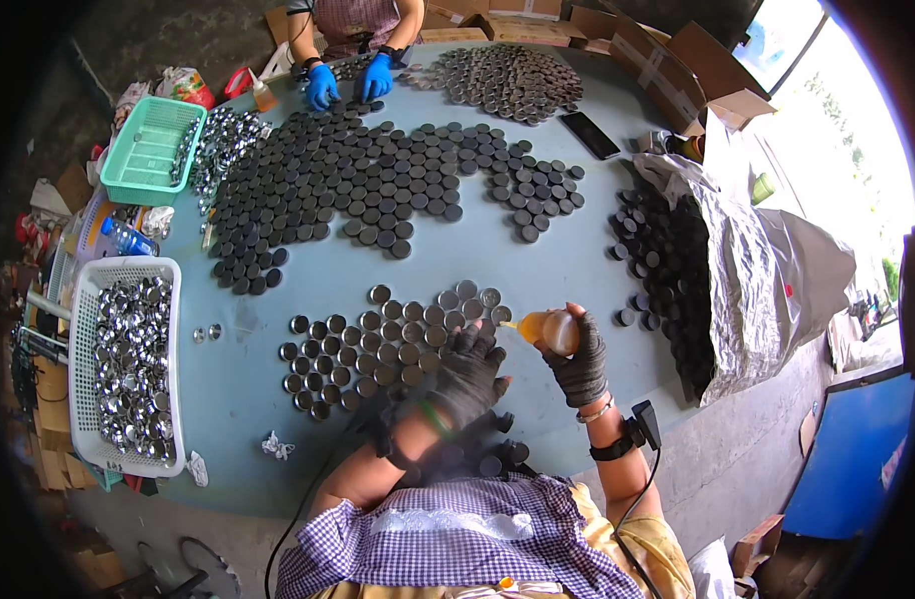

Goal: The recorder is assembling small black rubber or plastic disks into metal caps, applying a liquid adhesive to them at a workstation.

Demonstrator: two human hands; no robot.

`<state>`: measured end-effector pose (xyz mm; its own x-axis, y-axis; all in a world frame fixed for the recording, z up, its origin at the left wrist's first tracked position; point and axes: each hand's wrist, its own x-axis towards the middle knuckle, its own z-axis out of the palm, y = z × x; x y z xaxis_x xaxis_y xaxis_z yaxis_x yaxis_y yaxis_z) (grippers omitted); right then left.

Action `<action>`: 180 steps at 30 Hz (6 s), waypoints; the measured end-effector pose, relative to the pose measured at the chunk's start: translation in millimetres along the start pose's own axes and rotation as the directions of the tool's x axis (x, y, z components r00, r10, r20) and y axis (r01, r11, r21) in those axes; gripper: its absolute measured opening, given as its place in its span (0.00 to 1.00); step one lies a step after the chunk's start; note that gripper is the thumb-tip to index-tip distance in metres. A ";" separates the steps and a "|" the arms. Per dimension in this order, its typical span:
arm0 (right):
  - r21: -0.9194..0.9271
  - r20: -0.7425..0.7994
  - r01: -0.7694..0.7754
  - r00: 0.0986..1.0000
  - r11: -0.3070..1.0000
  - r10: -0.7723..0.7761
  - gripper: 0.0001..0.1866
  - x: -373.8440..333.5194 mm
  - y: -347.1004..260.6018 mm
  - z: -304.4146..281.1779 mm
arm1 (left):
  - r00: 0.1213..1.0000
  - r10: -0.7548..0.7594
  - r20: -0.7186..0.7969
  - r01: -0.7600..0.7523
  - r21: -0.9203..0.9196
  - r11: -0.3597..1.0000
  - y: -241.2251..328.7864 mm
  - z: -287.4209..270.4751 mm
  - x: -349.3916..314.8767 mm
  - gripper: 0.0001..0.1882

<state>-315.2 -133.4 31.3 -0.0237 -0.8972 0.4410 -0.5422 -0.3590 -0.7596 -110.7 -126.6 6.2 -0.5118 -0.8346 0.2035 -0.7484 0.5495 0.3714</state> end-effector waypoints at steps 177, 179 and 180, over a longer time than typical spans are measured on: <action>0.080 -0.001 0.012 1.000 0.997 -0.012 0.36 11.9 -1.4 36.8 | 0.970 -0.214 0.118 0.233 -0.182 0.955 -8.7 -13.1 -106.3 0.18; 0.068 0.003 -0.012 1.000 0.998 0.012 0.36 10.6 -2.0 35.6 | 0.973 -0.206 0.107 0.223 -0.179 0.958 -9.0 -12.4 -106.5 0.19; 0.067 0.002 -0.012 1.000 0.998 0.012 0.36 10.0 -1.8 35.1 | 0.973 -0.205 0.107 0.222 -0.179 0.959 -8.9 -12.6 -106.3 0.19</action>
<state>-285.0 -150.8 20.2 -0.0286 -0.9021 0.4306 -0.4843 -0.3644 -0.7954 -44.3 -43.2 -7.3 -0.3893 -0.9208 0.0248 -0.7556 0.3347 0.5631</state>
